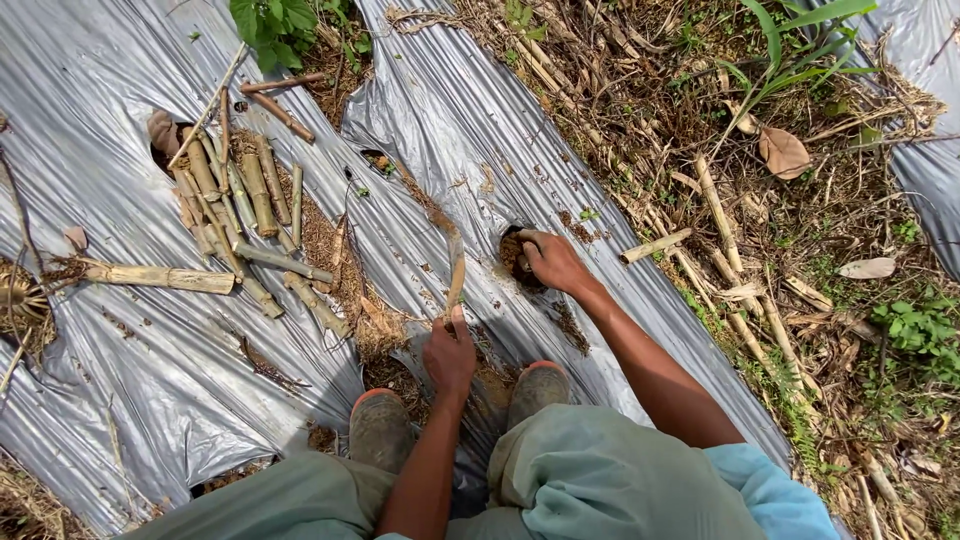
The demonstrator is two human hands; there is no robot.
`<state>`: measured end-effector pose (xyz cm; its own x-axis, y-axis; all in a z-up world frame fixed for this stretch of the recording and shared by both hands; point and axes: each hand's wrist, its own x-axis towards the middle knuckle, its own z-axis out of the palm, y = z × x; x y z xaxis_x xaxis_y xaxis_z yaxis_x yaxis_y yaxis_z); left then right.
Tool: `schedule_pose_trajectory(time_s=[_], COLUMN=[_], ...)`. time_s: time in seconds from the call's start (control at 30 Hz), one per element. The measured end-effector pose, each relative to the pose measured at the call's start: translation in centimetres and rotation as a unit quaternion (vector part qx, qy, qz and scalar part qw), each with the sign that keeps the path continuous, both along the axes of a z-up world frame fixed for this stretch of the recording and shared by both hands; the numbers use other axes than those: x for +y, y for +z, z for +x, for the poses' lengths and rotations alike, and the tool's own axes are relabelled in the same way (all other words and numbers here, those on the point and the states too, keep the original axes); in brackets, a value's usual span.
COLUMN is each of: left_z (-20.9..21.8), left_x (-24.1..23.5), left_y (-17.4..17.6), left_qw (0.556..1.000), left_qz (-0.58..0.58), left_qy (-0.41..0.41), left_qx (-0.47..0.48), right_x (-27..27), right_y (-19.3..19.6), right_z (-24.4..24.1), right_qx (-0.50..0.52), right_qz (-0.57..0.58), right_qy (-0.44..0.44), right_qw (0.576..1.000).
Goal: Planting wooden cuttings into holes in plastic mulch using a sickle to clear the soil
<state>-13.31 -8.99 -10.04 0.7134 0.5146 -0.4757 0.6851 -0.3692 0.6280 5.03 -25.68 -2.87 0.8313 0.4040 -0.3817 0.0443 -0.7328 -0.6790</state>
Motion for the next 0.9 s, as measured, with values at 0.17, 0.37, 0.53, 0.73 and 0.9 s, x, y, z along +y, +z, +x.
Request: schedule_pose_trajectory(time_s=[0.17, 0.37, 0.53, 0.73, 0.9], left_z=[0.3, 0.2, 0.4, 0.6, 0.0], left_x=[0.0, -0.1, -0.2, -0.2, 0.3], left_y=[1.1, 1.0, 1.8, 3.6, 1.0], left_qw=[1.000, 1.000, 1.000, 1.000, 0.999], left_qz=[0.011, 0.005, 0.008, 0.001, -0.004], left_qy=[-0.002, -0.001, 0.002, 0.000, -0.024], left_qx=[0.005, 0.008, 0.004, -0.009, -0.024], right_x=[0.8, -3.7, -3.7, -7.5, -2.9], right_y=[-2.1, -8.9, -1.9, -11.6, -4.0], right_z=[-1.9, -3.1, -1.2, 0.1, -5.1], right_qx=[-0.097, -0.120, -0.186, -0.298, -0.144], right_qz=[-0.080, -0.075, -0.020, -0.088, -0.091], right_qy=[0.164, 0.145, -0.132, 0.003, -0.062], right_qw=[0.978, 0.979, 0.973, 0.951, 0.984])
